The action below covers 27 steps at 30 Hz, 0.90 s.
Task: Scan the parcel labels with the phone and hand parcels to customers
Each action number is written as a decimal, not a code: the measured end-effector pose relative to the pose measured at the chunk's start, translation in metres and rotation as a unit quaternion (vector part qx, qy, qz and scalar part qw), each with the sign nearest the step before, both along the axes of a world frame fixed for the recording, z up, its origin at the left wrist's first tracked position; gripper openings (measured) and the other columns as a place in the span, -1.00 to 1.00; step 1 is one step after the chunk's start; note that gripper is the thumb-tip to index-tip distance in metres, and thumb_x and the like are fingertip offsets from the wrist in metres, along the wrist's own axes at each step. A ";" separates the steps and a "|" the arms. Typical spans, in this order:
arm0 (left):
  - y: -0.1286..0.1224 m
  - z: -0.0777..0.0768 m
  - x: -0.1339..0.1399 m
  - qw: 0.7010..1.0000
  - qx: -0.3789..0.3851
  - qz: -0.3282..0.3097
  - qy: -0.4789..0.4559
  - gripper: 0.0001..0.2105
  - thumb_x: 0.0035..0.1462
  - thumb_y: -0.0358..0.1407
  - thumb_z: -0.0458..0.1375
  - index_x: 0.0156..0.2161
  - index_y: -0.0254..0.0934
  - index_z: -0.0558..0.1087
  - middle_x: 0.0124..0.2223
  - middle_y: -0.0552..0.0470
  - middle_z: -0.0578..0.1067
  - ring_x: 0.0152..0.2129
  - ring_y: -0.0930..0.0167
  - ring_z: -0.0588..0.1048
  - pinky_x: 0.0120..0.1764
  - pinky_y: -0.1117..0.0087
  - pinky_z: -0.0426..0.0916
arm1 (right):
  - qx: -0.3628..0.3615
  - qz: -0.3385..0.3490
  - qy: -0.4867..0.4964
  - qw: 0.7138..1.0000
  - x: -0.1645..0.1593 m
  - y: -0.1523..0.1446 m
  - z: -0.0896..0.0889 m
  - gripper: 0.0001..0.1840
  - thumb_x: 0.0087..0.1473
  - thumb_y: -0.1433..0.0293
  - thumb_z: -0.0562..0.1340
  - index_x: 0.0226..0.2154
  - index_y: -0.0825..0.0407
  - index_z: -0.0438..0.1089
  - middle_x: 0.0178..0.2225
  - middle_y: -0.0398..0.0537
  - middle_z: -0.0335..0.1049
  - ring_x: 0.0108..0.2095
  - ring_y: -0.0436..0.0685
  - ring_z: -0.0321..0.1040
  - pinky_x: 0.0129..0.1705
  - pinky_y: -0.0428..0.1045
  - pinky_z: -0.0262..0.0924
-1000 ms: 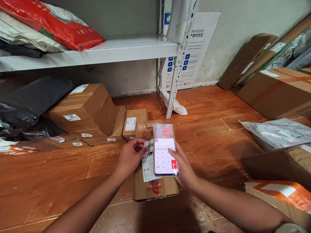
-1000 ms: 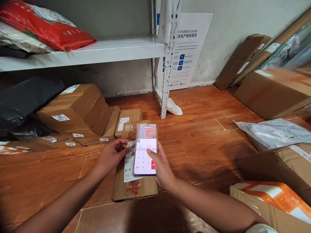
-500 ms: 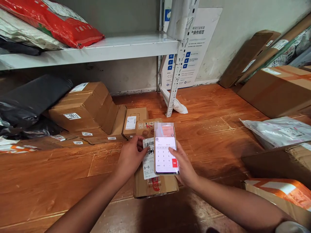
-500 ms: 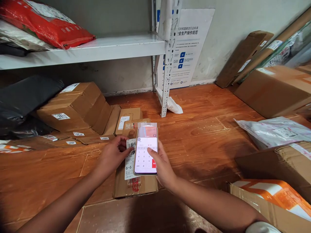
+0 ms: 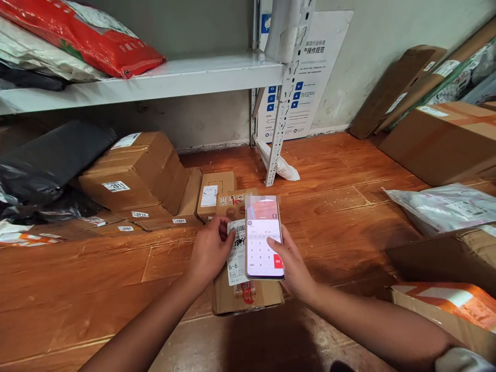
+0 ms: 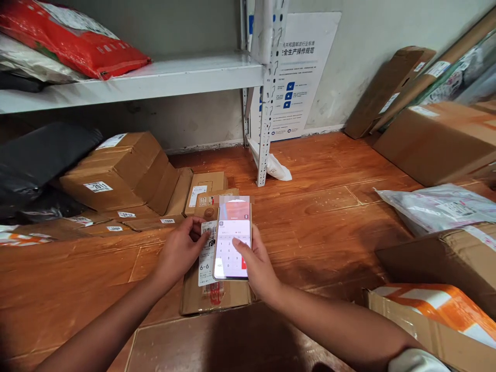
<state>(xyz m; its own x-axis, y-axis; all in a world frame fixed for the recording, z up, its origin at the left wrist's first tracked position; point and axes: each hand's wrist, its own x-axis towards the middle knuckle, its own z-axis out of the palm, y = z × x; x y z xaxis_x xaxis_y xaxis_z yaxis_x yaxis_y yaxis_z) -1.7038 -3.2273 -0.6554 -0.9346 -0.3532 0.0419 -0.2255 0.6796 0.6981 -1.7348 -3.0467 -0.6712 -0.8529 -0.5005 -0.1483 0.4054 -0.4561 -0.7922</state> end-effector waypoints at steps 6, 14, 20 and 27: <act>0.001 -0.006 -0.001 0.999 -0.046 -0.006 0.010 -0.87 0.11 -0.31 0.09 -0.20 -0.17 0.33 -0.45 0.16 0.42 -0.52 0.43 0.41 -0.43 0.43 0.20 | -0.005 0.010 -0.002 1.000 0.002 -0.001 0.002 -0.61 0.10 0.29 0.28 -0.01 -0.13 0.25 -0.12 -0.13 0.48 -0.17 0.17 0.44 -0.20 0.02 0.32; -0.002 -0.012 -0.002 0.995 -0.103 -0.006 0.015 -0.85 0.21 -0.22 0.00 -0.20 -0.20 0.35 -0.36 0.07 0.46 -0.45 0.39 0.44 -0.42 0.41 0.21 | 0.008 0.013 -0.007 1.000 -0.001 0.001 0.003 -0.60 0.08 0.27 0.28 -0.01 -0.13 0.26 -0.08 -0.10 0.47 -0.13 0.21 0.42 -0.14 0.07 0.31; -0.002 -0.016 -0.001 0.977 -0.213 -0.012 0.014 -0.82 0.28 -0.24 -0.08 -0.18 -0.23 0.32 -0.22 -0.03 0.50 -0.32 0.32 0.47 -0.31 0.33 0.26 | 0.012 0.018 -0.008 1.000 -0.002 0.002 0.005 -0.62 0.09 0.28 0.27 -0.02 -0.13 0.27 -0.08 -0.11 0.47 -0.13 0.20 0.42 -0.13 0.06 0.30; 0.007 -0.009 -0.006 0.925 -0.371 -0.025 -0.084 -0.83 0.29 -0.34 -0.13 -0.20 -0.30 0.29 -0.23 -0.12 0.46 -0.26 0.21 0.45 -0.23 0.21 0.26 | 0.010 0.020 -0.021 1.000 -0.002 0.002 0.005 -0.64 0.08 0.29 0.28 -0.04 -0.13 0.29 -0.12 -0.13 0.48 -0.19 0.16 0.44 -0.16 0.04 0.31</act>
